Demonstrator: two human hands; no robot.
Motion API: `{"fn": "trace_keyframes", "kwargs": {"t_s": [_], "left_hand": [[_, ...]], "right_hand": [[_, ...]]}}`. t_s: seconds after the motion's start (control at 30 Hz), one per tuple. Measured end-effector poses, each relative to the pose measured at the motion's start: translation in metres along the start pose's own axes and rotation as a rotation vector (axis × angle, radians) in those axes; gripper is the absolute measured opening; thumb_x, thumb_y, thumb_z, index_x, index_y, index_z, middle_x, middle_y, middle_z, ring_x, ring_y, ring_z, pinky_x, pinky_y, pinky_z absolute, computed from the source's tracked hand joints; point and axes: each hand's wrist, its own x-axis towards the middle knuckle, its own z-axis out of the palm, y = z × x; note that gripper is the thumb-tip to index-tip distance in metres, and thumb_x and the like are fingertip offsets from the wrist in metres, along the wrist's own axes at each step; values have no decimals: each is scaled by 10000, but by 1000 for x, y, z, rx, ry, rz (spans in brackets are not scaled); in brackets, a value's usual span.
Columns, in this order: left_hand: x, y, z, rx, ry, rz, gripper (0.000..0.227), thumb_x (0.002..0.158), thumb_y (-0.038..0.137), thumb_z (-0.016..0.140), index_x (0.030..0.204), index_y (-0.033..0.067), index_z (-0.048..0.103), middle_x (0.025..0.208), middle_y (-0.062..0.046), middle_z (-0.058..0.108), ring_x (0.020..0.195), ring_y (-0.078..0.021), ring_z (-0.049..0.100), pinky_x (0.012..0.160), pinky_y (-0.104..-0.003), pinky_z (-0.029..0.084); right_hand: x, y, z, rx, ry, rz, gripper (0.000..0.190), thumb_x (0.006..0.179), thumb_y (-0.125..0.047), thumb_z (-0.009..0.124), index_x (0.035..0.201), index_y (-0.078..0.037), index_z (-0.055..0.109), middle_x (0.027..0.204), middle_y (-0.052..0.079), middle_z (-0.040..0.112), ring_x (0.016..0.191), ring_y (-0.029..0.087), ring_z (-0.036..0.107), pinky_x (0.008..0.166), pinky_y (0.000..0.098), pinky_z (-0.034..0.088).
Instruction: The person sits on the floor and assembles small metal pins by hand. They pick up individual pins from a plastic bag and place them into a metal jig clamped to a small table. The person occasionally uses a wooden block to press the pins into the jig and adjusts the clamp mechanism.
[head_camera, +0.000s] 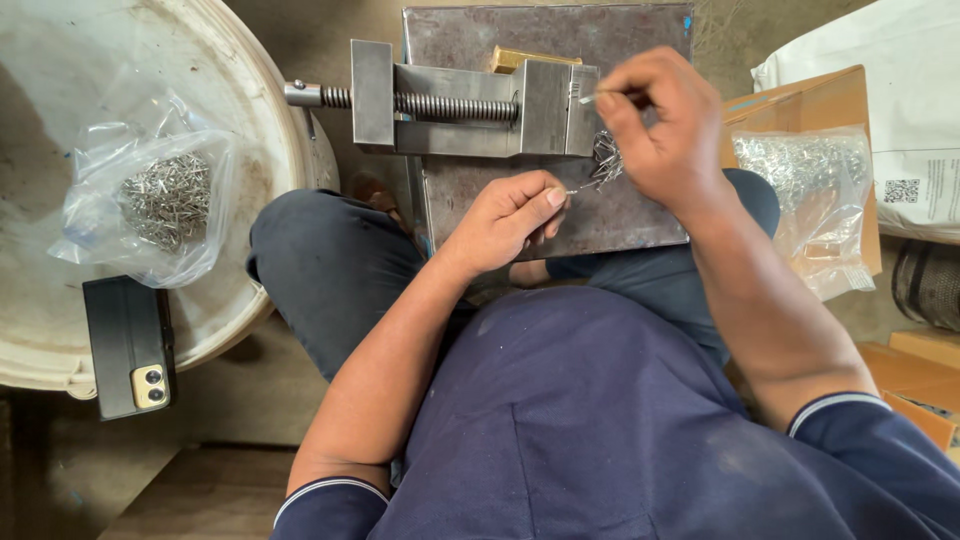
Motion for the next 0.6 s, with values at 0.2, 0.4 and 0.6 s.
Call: {"fn": "trace_keyframes", "kwargs": {"t_s": [0.2, 0.4, 0.6], "left_hand": [[1, 3, -3, 0, 25, -33, 262, 1097, 266, 515, 953, 80, 631, 750, 60, 598, 625, -18, 478, 556, -207, 401], [3, 3, -2, 11, -1, -6, 261, 1103, 257, 523, 958, 76, 644, 759, 61, 601, 631, -17, 473, 561, -210, 402], [2, 3, -3, 7, 1, -6, 255, 1099, 265, 527, 972, 77, 644, 762, 60, 604, 629, -16, 470, 560, -208, 398]], "right_hand": [[13, -1, 8, -19, -38, 21, 94, 1112, -9, 732, 1063, 18, 656, 989, 115, 653, 814, 179, 659, 730, 276, 535], [15, -4, 8, -137, -40, -29, 70, 1078, 1, 761, 1071, 2, 691, 983, 109, 651, 795, 187, 658, 748, 309, 526], [12, -5, 11, -138, -37, -5, 89, 1053, -12, 786, 1124, -24, 733, 1025, 108, 657, 829, 195, 665, 719, 308, 526]]}}
